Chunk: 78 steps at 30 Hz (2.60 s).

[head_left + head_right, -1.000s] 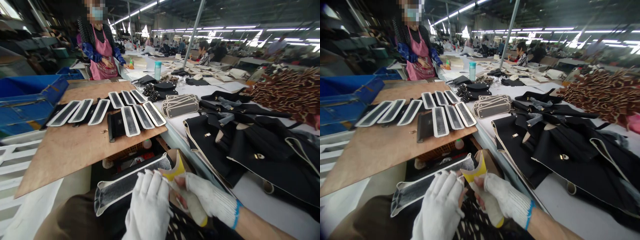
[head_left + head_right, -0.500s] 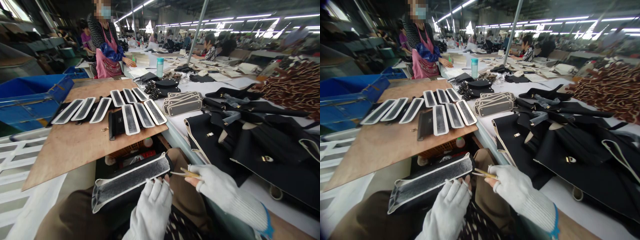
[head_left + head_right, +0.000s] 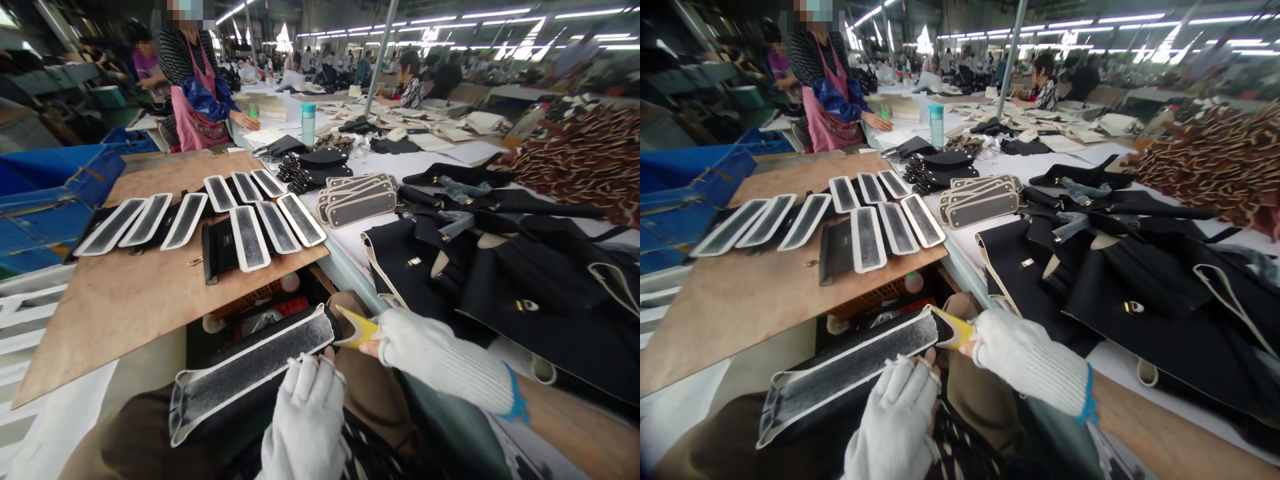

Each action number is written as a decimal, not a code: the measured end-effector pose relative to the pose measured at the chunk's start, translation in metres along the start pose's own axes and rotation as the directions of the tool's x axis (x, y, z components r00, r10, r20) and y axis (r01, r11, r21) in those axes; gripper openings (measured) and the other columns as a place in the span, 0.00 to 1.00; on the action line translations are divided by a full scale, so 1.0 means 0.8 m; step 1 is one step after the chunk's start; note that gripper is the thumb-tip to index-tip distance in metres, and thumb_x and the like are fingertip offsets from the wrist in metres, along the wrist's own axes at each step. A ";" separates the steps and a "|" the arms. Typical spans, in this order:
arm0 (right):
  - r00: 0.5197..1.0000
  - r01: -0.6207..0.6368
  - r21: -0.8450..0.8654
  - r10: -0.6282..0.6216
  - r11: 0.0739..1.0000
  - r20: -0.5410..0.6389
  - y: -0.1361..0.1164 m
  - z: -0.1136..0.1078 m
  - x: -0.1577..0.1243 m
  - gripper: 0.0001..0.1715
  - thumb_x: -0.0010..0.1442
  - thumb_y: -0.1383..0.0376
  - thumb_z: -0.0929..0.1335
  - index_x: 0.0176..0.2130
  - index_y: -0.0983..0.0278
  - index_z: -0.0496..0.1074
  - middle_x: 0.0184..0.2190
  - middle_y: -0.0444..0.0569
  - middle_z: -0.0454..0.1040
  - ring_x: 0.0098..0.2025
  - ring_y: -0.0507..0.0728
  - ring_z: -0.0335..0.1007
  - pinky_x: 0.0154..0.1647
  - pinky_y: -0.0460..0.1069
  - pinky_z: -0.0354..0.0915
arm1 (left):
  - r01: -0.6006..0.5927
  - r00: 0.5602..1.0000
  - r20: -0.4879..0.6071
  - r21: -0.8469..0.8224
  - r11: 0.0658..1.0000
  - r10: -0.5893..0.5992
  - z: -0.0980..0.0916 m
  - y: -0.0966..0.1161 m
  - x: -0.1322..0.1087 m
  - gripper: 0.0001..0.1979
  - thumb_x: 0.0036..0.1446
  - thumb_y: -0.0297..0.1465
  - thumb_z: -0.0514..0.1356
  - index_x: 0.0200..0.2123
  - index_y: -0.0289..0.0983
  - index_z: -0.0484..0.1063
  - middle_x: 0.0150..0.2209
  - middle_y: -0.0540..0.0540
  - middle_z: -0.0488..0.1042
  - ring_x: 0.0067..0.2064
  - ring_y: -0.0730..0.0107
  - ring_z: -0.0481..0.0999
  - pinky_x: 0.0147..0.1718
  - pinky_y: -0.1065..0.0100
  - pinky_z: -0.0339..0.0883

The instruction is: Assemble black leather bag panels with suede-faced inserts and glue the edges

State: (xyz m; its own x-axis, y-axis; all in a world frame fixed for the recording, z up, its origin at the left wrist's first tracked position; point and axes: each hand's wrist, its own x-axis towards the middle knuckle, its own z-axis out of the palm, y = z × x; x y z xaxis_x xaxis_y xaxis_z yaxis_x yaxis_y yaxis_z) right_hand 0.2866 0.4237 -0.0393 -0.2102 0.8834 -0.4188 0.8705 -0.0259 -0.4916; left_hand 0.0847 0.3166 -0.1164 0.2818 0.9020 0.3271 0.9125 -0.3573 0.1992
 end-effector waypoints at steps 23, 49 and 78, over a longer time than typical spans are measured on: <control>0.883 0.410 -0.476 -0.468 0.778 -0.005 -0.044 -0.028 0.093 0.20 0.66 0.53 0.63 0.34 0.61 0.77 0.32 0.53 0.76 0.36 0.61 0.72 0.35 0.52 0.56 | 0.122 0.993 0.009 -0.052 0.991 -0.122 0.003 -0.016 0.008 0.24 0.48 0.18 0.57 0.43 0.49 0.80 0.46 0.47 0.81 0.50 0.53 0.77 0.55 0.46 0.73; 0.753 0.604 -0.552 -0.638 0.575 0.160 -0.084 0.005 0.177 0.34 0.70 0.47 0.57 0.33 0.62 0.80 0.30 0.54 0.80 0.31 0.59 0.73 0.33 0.51 0.56 | 0.369 0.928 0.028 -0.206 0.906 -0.372 0.001 0.013 0.063 0.20 0.51 0.28 0.59 0.48 0.39 0.75 0.56 0.43 0.76 0.56 0.46 0.70 0.60 0.42 0.63; 0.787 0.504 -0.696 -0.604 0.512 0.126 -0.086 0.023 0.153 0.31 0.71 0.49 0.57 0.33 0.62 0.80 0.31 0.53 0.81 0.33 0.62 0.77 0.29 0.51 0.59 | 0.465 0.753 0.496 0.064 0.883 -0.433 -0.045 -0.036 0.091 0.59 0.34 0.52 0.74 0.65 0.27 0.60 0.67 0.29 0.60 0.68 0.35 0.57 0.69 0.40 0.47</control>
State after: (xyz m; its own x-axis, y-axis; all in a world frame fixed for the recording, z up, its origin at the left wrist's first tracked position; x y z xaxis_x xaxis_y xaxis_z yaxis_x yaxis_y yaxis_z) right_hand 0.1932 0.5248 -0.0707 -0.7473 0.6519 -0.1282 0.6491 0.7576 0.0687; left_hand 0.0684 0.3839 -0.0648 -0.0357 0.9539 -0.2980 0.9556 0.1199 0.2692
